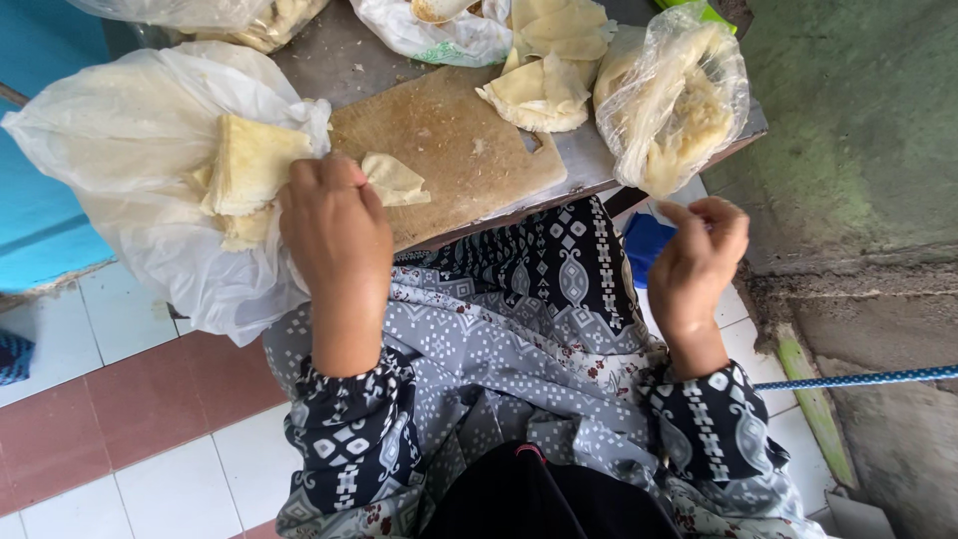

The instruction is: The person cuts a stack of thin pastry sheets into triangular pieces with a knife on a cutting board, then folds a triangle around a spoonful of brown filling taken from a bag, pressing the edges to enclose the filling and setting the wrapped piece aside.

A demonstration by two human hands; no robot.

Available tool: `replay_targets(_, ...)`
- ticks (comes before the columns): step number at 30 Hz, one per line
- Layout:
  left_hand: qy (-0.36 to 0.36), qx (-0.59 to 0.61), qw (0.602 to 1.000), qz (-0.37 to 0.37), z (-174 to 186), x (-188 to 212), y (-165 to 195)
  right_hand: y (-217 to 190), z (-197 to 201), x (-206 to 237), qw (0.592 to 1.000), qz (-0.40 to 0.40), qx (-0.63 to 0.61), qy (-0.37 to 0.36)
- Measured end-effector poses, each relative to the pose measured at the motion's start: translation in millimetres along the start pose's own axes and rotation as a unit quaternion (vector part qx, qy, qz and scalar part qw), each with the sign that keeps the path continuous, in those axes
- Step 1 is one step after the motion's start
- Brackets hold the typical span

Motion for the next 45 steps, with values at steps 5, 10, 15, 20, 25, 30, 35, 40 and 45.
replay_targets(5, 0.022, 0.118, 0.993, 0.008, -12.7, -14.7, 9.7, -1.8, 20.3, -12.1, 0.979, -0.087, -0.183, 0.01)
replay_targets(10, 0.031, 0.097, 0.995, 0.022, -4.6, -10.6, -5.2, -45.0, 26.2, -18.6, 0.935, -0.066, -0.346, -0.044)
replay_targets(15, 0.017, 0.072, 0.996, 0.059, 2.6, 2.6, -13.0, -134.2, -19.2, -32.9, 0.939, 0.071, -0.279, -0.186)
replay_targets(20, 0.012, 0.068, 0.995, 0.078, 6.4, 5.8, -10.6, -202.8, -77.6, -75.7, 0.854, 0.067, -0.343, -0.386)
replay_targets(25, 0.02, 0.101, 0.992, 0.076, 7.6, 5.9, -16.0, -220.1, -89.4, -94.1, 0.883, 0.253, -0.221, -0.327)
replay_targets(30, 0.058, 0.089, 0.993, 0.054, 11.7, 18.0, -13.5, -217.2, -87.6, -88.5, 0.888, 0.333, -0.039, -0.315)
replay_targets(35, 0.042, 0.043, 0.997, 0.058, 20.3, 26.1, -9.1, -215.6, -83.1, -85.0, 0.864, 0.442, 0.089, -0.221)
replay_targets(40, 0.021, 0.05, 0.995, 0.079, 20.6, 21.7, -8.2, -210.4, -76.8, -97.5, 0.874, 0.427, 0.142, -0.184)
replay_targets(45, 0.016, 0.055, 0.996, 0.064, 14.4, 18.9, -9.7, -206.6, -77.6, -92.9, 0.925, 0.253, -0.032, -0.282)
Point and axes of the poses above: each hand's wrist, its own x-axis away from the middle knuckle, its own z-axis out of the back of the hand, y = z × x, the point moved 1 cm from there along -x, towards the middle knuckle, and after that the axes turned 13 degrees about -z, right-handed, at the moved point
